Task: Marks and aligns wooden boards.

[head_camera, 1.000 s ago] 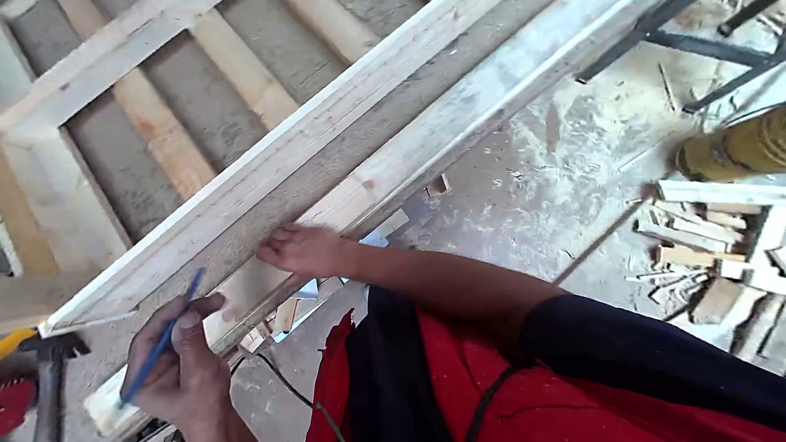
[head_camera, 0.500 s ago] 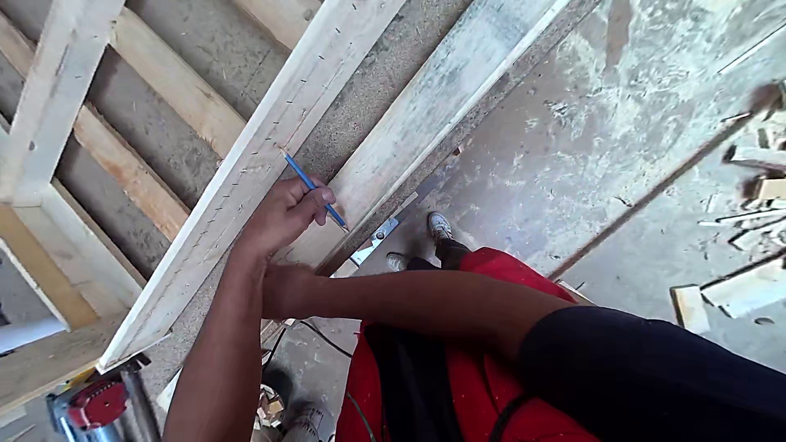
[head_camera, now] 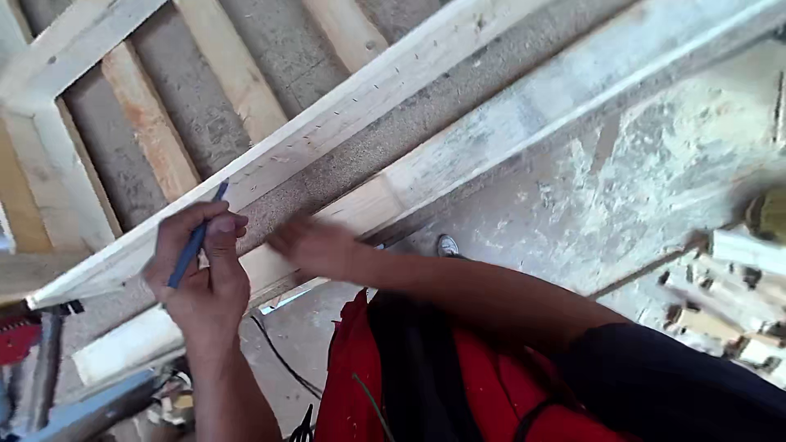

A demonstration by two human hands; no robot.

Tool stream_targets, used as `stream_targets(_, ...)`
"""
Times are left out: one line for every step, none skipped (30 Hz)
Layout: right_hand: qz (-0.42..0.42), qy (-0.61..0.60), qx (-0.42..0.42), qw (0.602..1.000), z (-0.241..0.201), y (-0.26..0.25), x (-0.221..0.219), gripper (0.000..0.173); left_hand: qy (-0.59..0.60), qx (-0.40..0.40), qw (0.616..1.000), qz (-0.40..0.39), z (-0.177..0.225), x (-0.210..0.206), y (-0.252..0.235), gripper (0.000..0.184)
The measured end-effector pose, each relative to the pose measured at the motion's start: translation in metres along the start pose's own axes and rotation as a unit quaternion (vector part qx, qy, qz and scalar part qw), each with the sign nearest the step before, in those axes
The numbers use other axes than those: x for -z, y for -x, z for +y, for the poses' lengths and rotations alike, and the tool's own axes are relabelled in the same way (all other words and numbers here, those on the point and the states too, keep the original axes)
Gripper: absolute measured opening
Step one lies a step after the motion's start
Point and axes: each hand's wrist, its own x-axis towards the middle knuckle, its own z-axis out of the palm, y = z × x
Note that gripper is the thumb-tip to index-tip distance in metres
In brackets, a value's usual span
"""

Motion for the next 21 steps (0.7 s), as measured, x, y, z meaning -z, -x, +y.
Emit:
stream_targets(0.002, 0.025, 0.000, 1.000, 0.026, 0.023, 0.021, 0.084, 0.004, 0.042, 0.998, 0.038, 0.002, -0.012, 0.018, 0.026)
stream_targets(-0.012, 0.032, -0.007, 0.999, 0.054, 0.046, 0.042, 0.086, -0.001, 0.072, 0.995, 0.070, 0.006, -0.028, 0.035, 0.026)
stream_targets(-0.025, 0.027, -0.014, 0.999, 0.081, 0.068, 0.062, 0.087, -0.007, 0.089, 0.992, 0.094, 0.011, -0.048, 0.049, 0.026)
stream_targets(-0.031, 0.020, -0.015, 0.999, 0.106, 0.086, 0.079, 0.087, -0.008, 0.103, 0.989, 0.109, 0.016, -0.070, 0.062, 0.026)
stream_targets(-0.036, 0.012, -0.016, 0.999, 0.125, 0.102, 0.093, 0.086, 0.000, 0.113, 0.986, 0.120, 0.019, -0.092, 0.075, 0.028)
stream_targets(-0.035, 0.005, -0.010, 0.999, 0.139, 0.113, 0.101, 0.085, 0.002, 0.124, 0.984, 0.126, 0.022, -0.113, 0.086, 0.031)
stream_targets(-0.030, 0.007, 0.001, 1.000, 0.149, 0.119, 0.105, 0.085, -0.007, 0.133, 0.982, 0.134, 0.023, -0.132, 0.094, 0.033)
stream_targets(-0.025, 0.014, 0.010, 1.000, 0.155, 0.122, 0.106, 0.086, -0.021, 0.136, 0.979, 0.150, 0.023, -0.149, 0.100, 0.034)
stream_targets(-0.021, 0.023, 0.017, 0.999, 0.158, 0.123, 0.106, 0.086, -0.029, 0.135, 0.975, 0.173, 0.023, -0.163, 0.103, 0.034)
stream_targets(-0.017, 0.030, 0.024, 0.999, 0.159, 0.124, 0.105, 0.085, -0.029, 0.134, 0.970, 0.199, 0.023, -0.173, 0.105, 0.035)
stream_targets(-0.016, 0.032, 0.027, 0.999, 0.158, 0.125, 0.105, 0.084, -0.026, 0.134, 0.966, 0.221, 0.023, -0.180, 0.107, 0.036)
stream_targets(-0.017, 0.031, 0.028, 0.999, 0.157, 0.125, 0.104, 0.085, -0.022, 0.135, 0.961, 0.239, 0.024, -0.184, 0.108, 0.036)
stream_targets(-0.016, 0.032, 0.029, 0.999, 0.157, 0.125, 0.103, 0.085, -0.019, 0.136, 0.958, 0.253, 0.023, -0.187, 0.108, 0.036)
stream_targets(-0.013, 0.032, 0.032, 0.999, 0.157, 0.124, 0.103, 0.086, -0.013, 0.136, 0.954, 0.266, 0.022, -0.190, 0.108, 0.036)
stream_targets(-0.010, 0.033, 0.036, 0.999, 0.157, 0.124, 0.102, 0.086, -0.005, 0.134, 0.952, 0.276, 0.021, -0.192, 0.108, 0.035)
stream_targets(-0.008, 0.035, 0.038, 0.999, 0.156, 0.124, 0.101, 0.086, 0.003, 0.132, 0.950, 0.282, 0.021, -0.193, 0.109, 0.033)
stream_targets(-0.007, 0.038, 0.039, 0.999, 0.154, 0.124, 0.100, 0.086, 0.014, 0.131, 0.949, 0.287, 0.020, -0.194, 0.110, 0.032)
stream_targets(-0.006, 0.041, 0.040, 0.998, 0.153, 0.123, 0.100, 0.086, 0.025, 0.128, 0.947, 0.294, 0.020, -0.195, 0.110, 0.032)
stream_targets(-0.009, 0.041, 0.039, 0.998, 0.152, 0.122, 0.100, 0.086, 0.031, 0.124, 0.945, 0.302, 0.019, -0.196, 0.110, 0.031)
stream_targets(-0.014, 0.041, 0.037, 0.998, 0.151, 0.121, 0.101, 0.087, 0.032, 0.120, 0.943, 0.310, 0.018, -0.197, 0.110, 0.031)
stream_targets(-0.017, 0.044, 0.037, 0.998, 0.151, 0.121, 0.101, 0.087, 0.032, 0.118, 0.942, 0.314, 0.017, -0.198, 0.110, 0.031)
